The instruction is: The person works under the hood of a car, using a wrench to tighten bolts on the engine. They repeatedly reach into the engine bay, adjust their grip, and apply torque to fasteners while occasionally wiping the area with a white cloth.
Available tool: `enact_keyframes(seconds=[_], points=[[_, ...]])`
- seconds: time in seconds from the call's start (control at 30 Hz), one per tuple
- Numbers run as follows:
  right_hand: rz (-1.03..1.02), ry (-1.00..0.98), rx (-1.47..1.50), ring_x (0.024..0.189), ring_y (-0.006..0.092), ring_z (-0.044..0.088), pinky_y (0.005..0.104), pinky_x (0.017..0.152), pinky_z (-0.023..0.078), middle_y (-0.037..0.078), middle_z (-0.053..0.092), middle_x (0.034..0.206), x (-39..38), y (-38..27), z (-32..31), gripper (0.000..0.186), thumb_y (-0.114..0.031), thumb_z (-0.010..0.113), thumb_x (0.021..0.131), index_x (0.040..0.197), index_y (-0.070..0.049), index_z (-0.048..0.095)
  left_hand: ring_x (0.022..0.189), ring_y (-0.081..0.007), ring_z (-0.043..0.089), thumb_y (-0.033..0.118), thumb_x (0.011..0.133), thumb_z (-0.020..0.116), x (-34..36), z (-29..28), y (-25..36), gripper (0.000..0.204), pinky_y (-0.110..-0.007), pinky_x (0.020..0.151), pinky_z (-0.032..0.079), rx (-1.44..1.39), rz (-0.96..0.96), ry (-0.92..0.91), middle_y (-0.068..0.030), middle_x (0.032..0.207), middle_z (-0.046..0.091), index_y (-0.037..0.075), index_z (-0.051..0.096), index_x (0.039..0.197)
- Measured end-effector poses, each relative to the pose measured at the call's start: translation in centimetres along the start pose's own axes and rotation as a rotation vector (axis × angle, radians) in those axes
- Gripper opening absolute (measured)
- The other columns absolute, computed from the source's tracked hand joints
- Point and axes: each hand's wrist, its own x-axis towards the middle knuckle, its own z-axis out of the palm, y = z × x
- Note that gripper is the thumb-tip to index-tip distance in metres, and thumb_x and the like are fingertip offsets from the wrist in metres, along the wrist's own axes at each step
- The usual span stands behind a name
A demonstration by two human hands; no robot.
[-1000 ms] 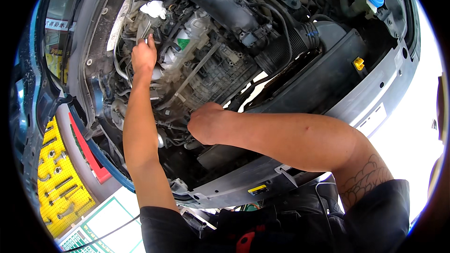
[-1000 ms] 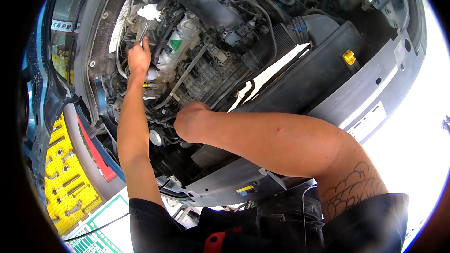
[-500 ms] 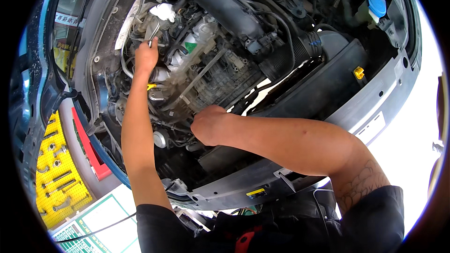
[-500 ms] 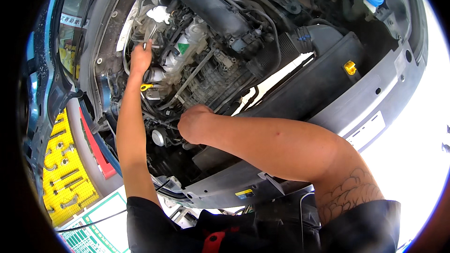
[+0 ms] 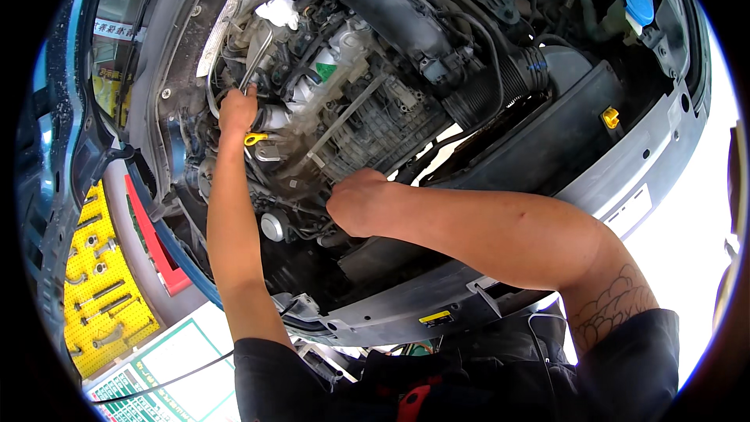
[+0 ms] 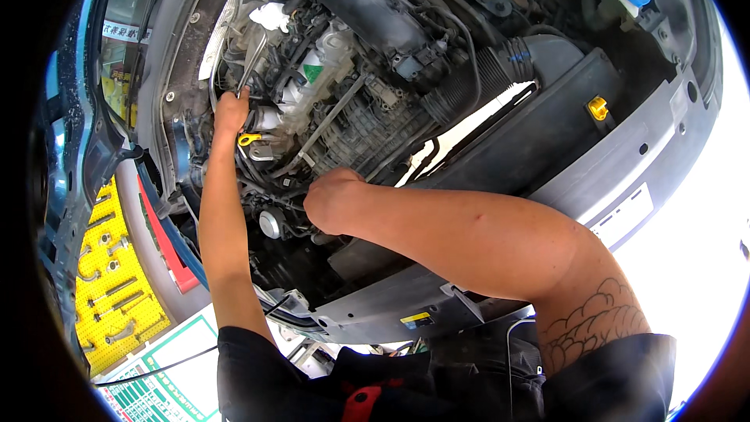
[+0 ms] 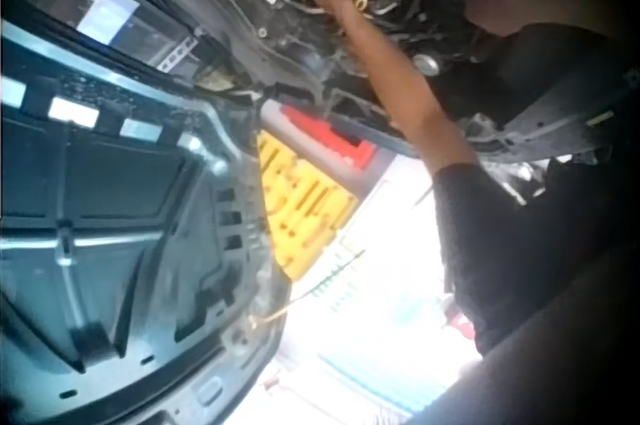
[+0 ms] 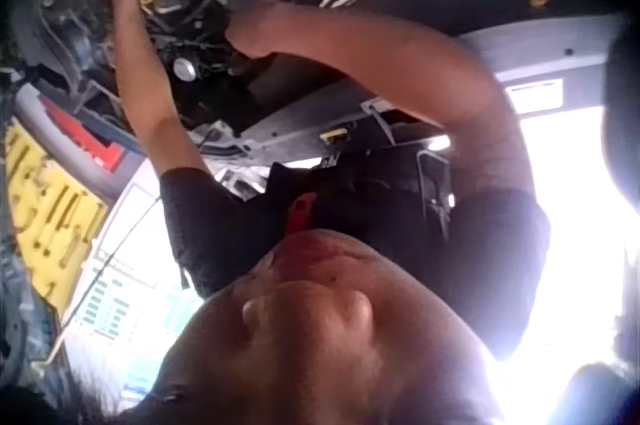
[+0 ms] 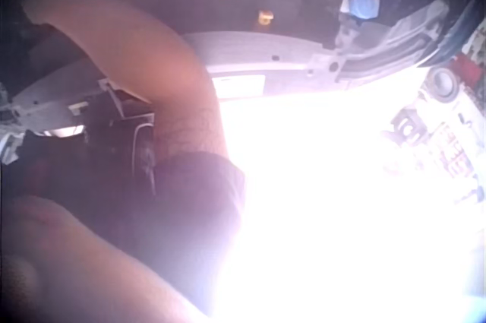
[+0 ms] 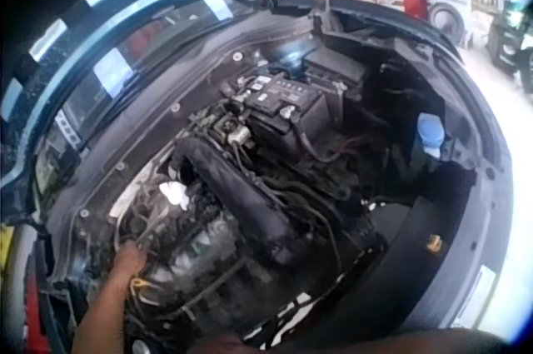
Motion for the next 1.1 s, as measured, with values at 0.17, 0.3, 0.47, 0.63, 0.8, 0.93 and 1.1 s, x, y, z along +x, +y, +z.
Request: enact_keyframes(seconds=[0.17, 0.3, 0.47, 0.63, 0.8, 0.93, 1.1], points=[[0.02, -0.005, -0.01, 0.086, 0.0274, 0.072, 0.0475, 0.059, 0.059, 0.004, 0.074, 0.097, -0.2, -0.1, -0.4, 0.026, -0.017, 0.073, 0.073, 0.098, -0.011, 0.078, 0.109, -0.0476, 0.059, 0.052, 0.098, 0.043, 0.5, 0.5, -0.9, 0.059, -0.054, 0.094, 0.046, 0.145, 0.149, 0.029, -0.0306, 0.111, 0.065, -0.001, 0.064, 0.113], [0.012, -0.015, -0.002, 0.087, 0.0272, 0.072, 0.0476, 0.059, 0.059, 0.004, 0.074, 0.099, -0.5, -0.2, -0.8, 0.026, -0.016, 0.073, 0.075, 0.099, -0.01, 0.077, 0.11, -0.0482, 0.058, 0.052, 0.101, 0.036, 0.2, 0.3, -1.0, 0.059, -0.055, 0.094, 0.045, 0.177, 0.169, 0.025, -0.0303, 0.114, 0.064, 0.001, 0.061, 0.117], [0.016, -0.047, -0.008, 0.088, 0.0272, 0.072, 0.0485, 0.061, 0.059, 0.005, 0.074, 0.1, -0.7, 0.0, -1.1, 0.025, -0.016, 0.072, 0.076, 0.1, -0.011, 0.077, 0.112, -0.0488, 0.057, 0.055, 0.101, 0.032, -0.7, 1.5, -0.7, 0.062, -0.056, 0.094, 0.044, 0.14, 0.073, 0.042, -0.0297, 0.116, 0.063, 0.002, 0.062, 0.116], [0.015, -0.045, -0.001, 0.09, 0.028, 0.071, 0.049, 0.063, 0.059, 0.005, 0.074, 0.104, -0.4, 0.1, -1.0, 0.027, -0.015, 0.072, 0.076, 0.103, -0.011, 0.077, 0.111, -0.0477, 0.058, 0.051, 0.101, 0.033, -1.1, 1.4, 0.6, 0.06, -0.054, 0.095, 0.045, 0.153, 0.003, 0.045, -0.0288, 0.115, 0.064, 0.001, 0.061, 0.117], [0.04, -0.055, -0.019, 0.091, 0.0279, 0.071, 0.0497, 0.062, 0.058, 0.004, 0.073, 0.106, -0.2, 0.0, -1.0, 0.029, -0.015, 0.074, 0.075, 0.104, -0.011, 0.077, 0.105, -0.0463, 0.062, 0.046, 0.102, 0.034, -1.8, 2.1, 0.5, 0.057, -0.054, 0.091, 0.046, 0.115, 0.075, 0.171, -0.029, 0.109, 0.066, -0.002, 0.064, 0.108], [0.029, -0.06, -0.012, 0.091, 0.0278, 0.071, 0.0497, 0.06, 0.057, 0.004, 0.074, 0.105, -0.1, 0.0, -1.0, 0.03, -0.015, 0.074, 0.074, 0.104, -0.011, 0.076, 0.1, -0.0496, 0.061, 0.049, 0.103, 0.032, -0.9, 1.9, -0.7, 0.059, -0.056, 0.088, 0.046, 0.167, 0.169, 0.172, -0.0305, 0.101, 0.067, -0.002, 0.063, 0.108], [0.021, -0.054, 0.021, 0.092, 0.0281, 0.071, 0.0491, 0.058, 0.057, 0.004, 0.074, 0.105, -0.2, 0.1, -1.0, 0.031, -0.014, 0.074, 0.074, 0.105, -0.011, 0.076, 0.096, -0.0501, 0.062, 0.051, 0.102, 0.033, -1.0, 1.8, -0.7, 0.061, -0.056, 0.086, 0.046, 0.195, 0.186, 0.184, -0.0314, 0.095, 0.067, -0.001, 0.065, 0.105]])
